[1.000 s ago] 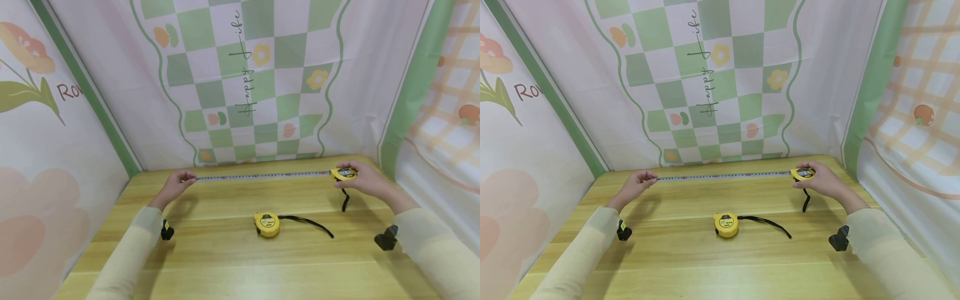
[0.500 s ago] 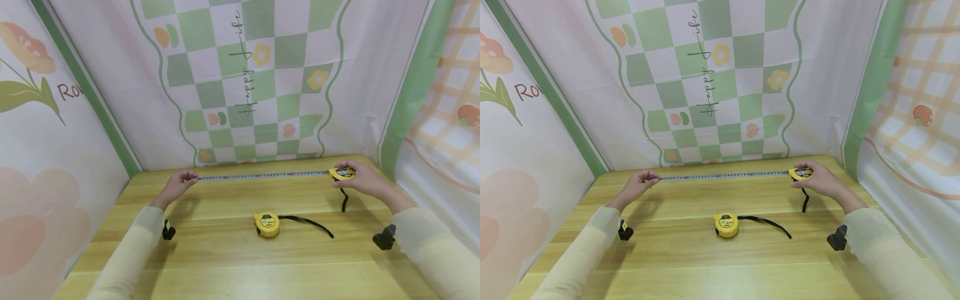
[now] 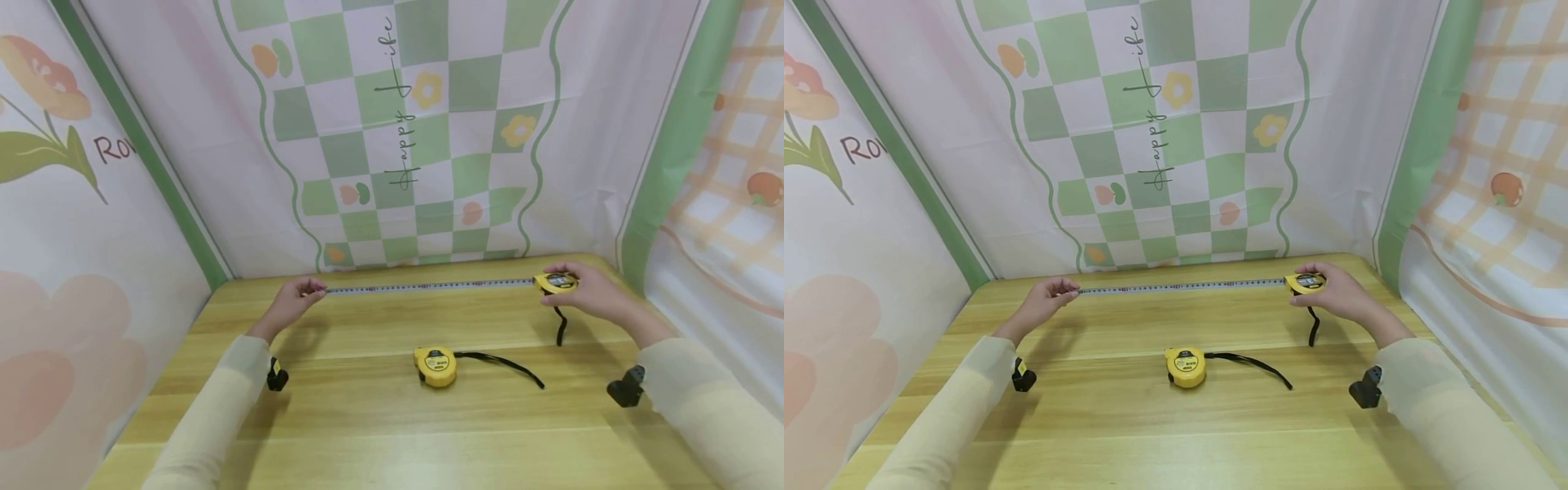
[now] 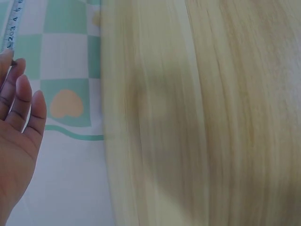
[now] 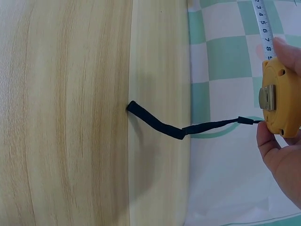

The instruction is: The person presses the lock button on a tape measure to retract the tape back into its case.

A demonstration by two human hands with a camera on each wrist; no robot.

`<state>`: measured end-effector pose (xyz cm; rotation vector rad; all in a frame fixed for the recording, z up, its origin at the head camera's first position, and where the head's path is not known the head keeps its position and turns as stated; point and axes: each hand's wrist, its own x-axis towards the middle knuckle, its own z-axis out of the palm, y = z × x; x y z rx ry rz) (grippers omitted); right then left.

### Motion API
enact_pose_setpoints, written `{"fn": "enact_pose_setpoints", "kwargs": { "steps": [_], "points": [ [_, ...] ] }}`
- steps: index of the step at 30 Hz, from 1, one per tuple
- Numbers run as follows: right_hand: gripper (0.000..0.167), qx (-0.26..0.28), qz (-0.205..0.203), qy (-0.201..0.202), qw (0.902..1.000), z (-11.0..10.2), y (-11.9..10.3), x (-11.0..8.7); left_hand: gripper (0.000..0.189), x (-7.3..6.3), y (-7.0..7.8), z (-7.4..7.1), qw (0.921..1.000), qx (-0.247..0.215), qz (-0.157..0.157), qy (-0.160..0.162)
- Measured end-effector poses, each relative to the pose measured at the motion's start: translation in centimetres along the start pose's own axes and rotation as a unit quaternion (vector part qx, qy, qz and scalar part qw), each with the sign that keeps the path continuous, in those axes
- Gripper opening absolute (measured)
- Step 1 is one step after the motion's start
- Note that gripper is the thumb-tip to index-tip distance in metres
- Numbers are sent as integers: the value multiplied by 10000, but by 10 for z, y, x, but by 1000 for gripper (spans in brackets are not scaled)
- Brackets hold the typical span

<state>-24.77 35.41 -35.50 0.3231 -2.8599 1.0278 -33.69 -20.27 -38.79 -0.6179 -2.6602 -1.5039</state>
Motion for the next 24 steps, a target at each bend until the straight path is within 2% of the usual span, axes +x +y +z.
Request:
{"fn": "enact_pose_setpoints", "kwargs": {
  "steps": [24],
  "points": [
    [70, 170, 50, -29, 9998, 4, -2, 3, 14, 2, 3, 6, 9999, -108, 18, 31]
  ]
}}
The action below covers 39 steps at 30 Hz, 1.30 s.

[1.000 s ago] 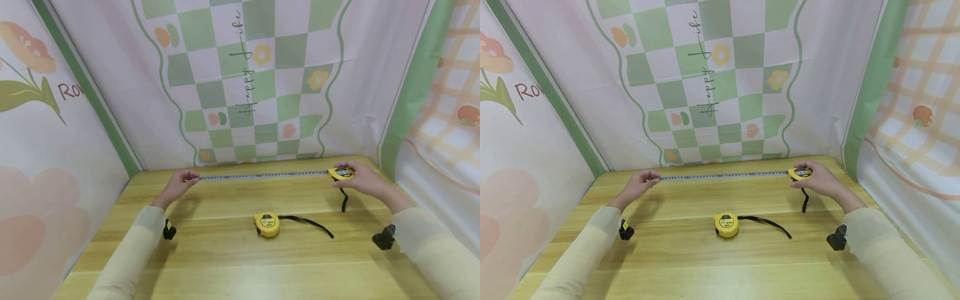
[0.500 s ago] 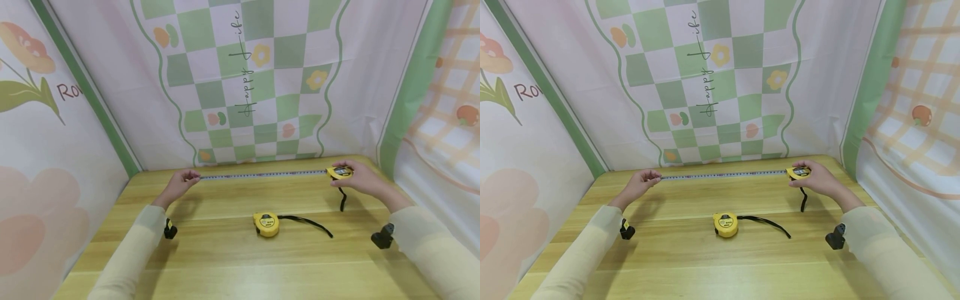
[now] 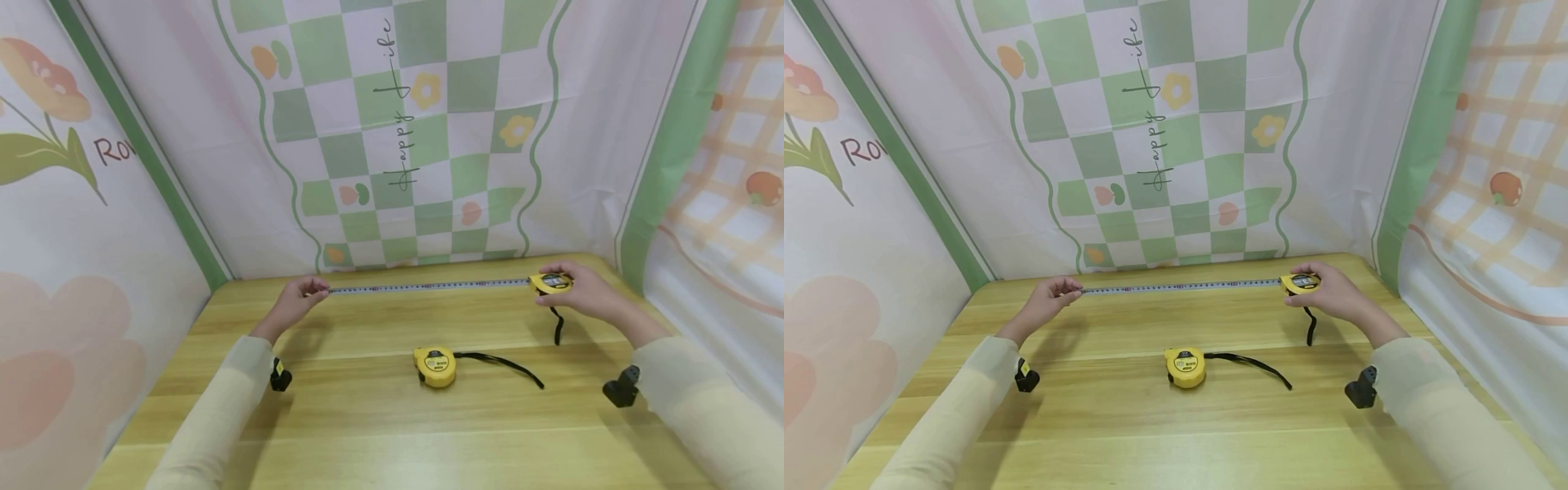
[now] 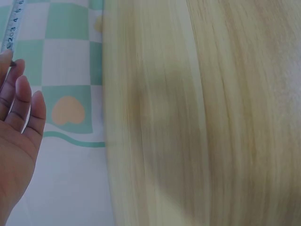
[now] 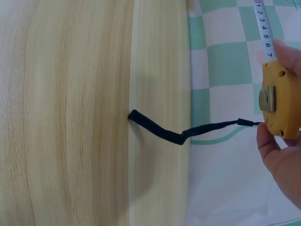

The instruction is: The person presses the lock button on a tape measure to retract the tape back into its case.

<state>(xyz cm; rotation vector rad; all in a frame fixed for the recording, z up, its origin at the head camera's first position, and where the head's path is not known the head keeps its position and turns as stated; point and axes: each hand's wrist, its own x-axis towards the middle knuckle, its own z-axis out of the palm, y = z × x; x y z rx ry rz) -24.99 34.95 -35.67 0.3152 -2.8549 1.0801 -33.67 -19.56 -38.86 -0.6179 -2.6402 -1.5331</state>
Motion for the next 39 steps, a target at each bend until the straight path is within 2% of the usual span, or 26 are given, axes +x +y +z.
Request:
{"fn": "enact_pose_setpoints", "kwargs": {
  "steps": [23, 39],
  "points": [
    [66, 106, -19, 7, 9999, 9, -4, 5, 12, 4, 1, 8, 10000, 4, 63, -17],
    [73, 74, -5, -24, 10000, 13, -11, 9, 13, 5, 7, 12, 9999, 22, 89, -79]
  ]
}}
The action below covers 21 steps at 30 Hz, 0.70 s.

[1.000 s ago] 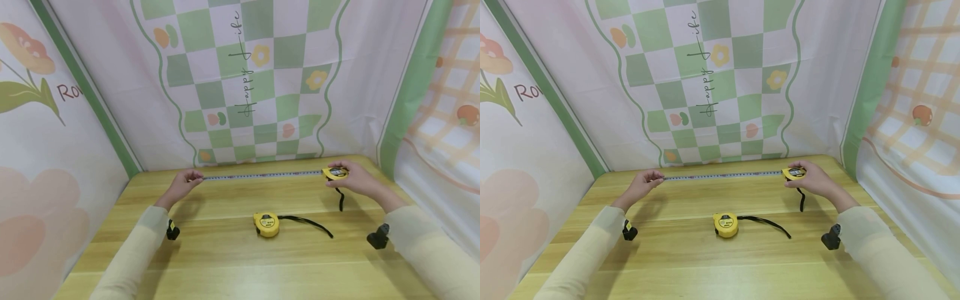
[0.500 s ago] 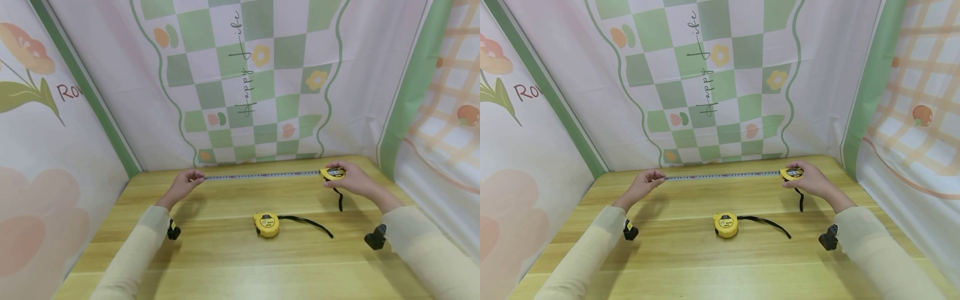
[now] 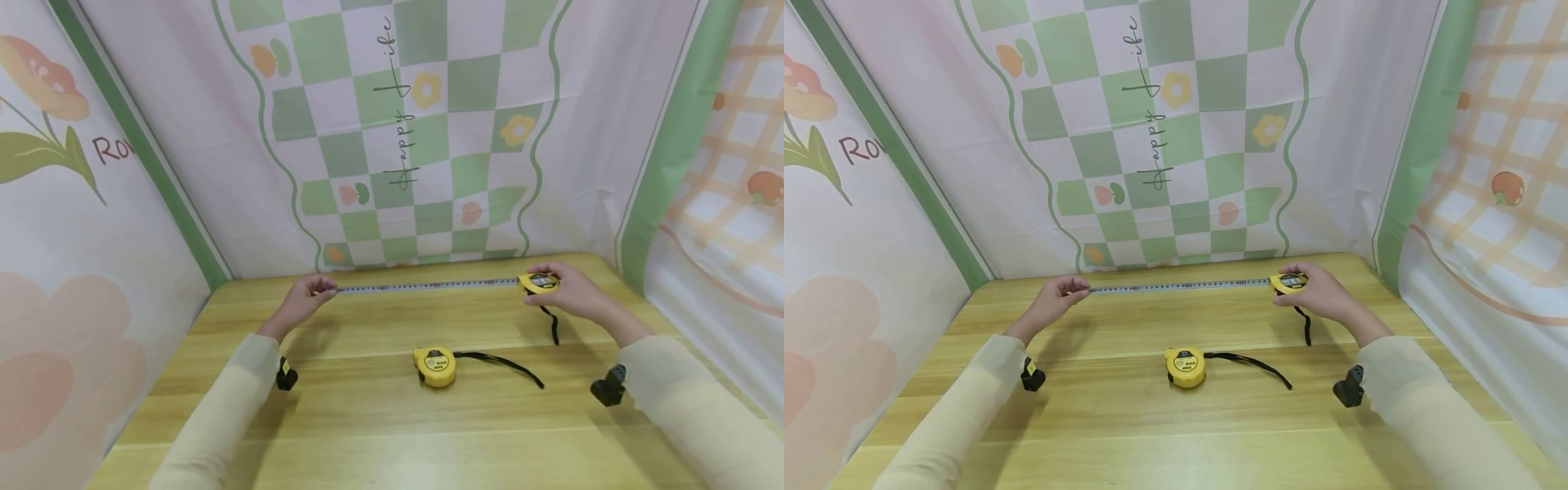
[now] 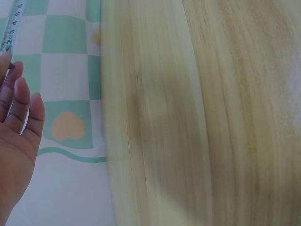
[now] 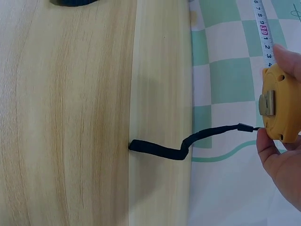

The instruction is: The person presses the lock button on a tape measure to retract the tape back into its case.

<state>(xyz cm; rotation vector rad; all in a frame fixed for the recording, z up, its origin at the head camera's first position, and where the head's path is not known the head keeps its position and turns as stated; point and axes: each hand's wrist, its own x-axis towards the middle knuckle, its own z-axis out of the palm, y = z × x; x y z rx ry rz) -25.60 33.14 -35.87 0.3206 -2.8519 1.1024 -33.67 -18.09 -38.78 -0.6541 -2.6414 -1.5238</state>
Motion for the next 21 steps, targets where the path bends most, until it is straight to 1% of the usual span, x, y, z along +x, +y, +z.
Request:
{"fn": "enact_pose_setpoints", "kwargs": {
  "steps": [8, 15, 21],
  "points": [
    [74, 11, 16, 0, 10000, 2, 0, 3, 11, 2, 0, 2, 10000, -40, 5, -3],
    [74, 4, 41, -1, 10000, 4, -1, 4, 11, 2, 0, 3, 9999, -60, 104, 19],
    [74, 27, 39, 1, 10000, 5, -2, 3, 12, 2, -2, 3, 9999, -50, 87, 27]
  ]
}}
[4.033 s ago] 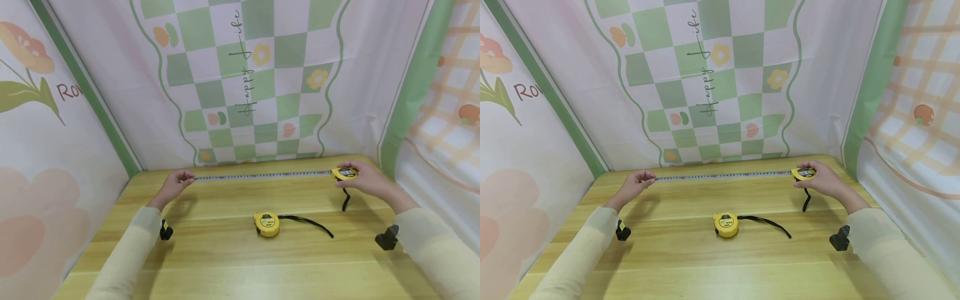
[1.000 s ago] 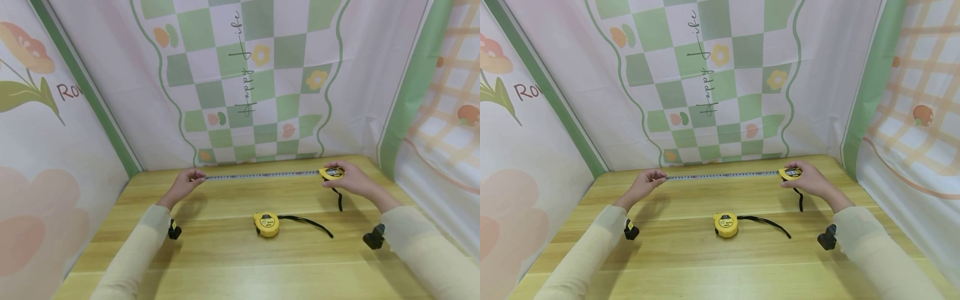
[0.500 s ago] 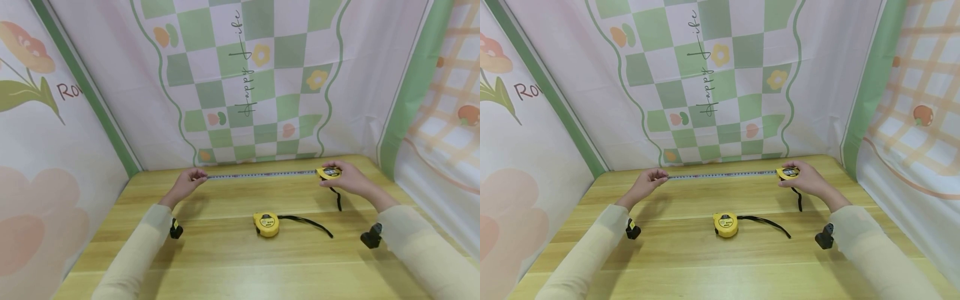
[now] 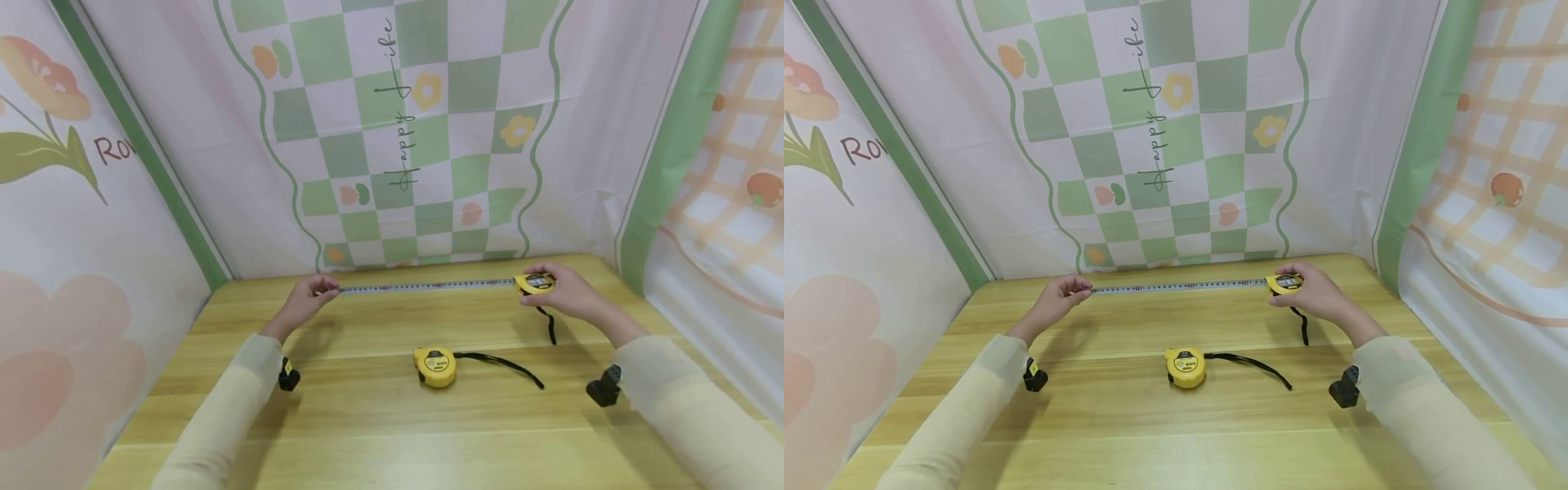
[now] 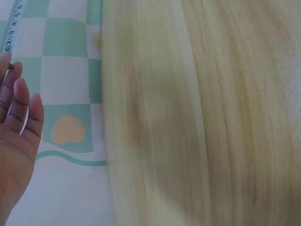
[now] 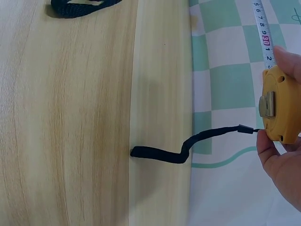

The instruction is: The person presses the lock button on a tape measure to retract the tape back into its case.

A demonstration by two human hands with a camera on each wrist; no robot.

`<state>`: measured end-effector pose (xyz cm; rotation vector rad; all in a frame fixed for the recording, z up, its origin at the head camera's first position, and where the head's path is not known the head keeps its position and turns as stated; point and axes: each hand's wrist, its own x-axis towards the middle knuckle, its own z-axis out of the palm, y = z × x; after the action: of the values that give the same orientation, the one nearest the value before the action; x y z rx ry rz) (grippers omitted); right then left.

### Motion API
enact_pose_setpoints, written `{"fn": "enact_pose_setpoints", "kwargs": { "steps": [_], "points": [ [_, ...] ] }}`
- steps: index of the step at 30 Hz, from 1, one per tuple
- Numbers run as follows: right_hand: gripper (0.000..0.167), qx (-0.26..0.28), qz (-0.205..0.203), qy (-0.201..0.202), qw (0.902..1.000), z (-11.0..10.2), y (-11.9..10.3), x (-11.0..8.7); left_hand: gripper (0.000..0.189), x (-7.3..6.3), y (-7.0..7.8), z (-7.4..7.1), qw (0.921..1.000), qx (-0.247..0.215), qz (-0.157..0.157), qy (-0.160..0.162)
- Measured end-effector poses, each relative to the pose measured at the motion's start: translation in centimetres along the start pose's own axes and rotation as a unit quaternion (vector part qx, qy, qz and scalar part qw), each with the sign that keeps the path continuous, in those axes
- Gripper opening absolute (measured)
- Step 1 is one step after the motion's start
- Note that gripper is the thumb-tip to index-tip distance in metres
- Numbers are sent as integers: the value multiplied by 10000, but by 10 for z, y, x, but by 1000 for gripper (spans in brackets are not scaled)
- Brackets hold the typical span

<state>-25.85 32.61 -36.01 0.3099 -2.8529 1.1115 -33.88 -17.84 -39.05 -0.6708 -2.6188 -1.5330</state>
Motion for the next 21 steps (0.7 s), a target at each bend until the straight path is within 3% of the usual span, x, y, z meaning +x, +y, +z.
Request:
{"fn": "enact_pose_setpoints", "kwargs": {
  "steps": [9, 21],
  "points": [
    [74, 71, 2, -33, 10000, 3, -3, 1, 17, 0, 1, 2, 9999, 28, -101, -13],
    [76, 65, -29, -38, 10000, 6, -3, 2, 12, 1, 2, 4, 9999, -107, 27, -40]
  ]
}}
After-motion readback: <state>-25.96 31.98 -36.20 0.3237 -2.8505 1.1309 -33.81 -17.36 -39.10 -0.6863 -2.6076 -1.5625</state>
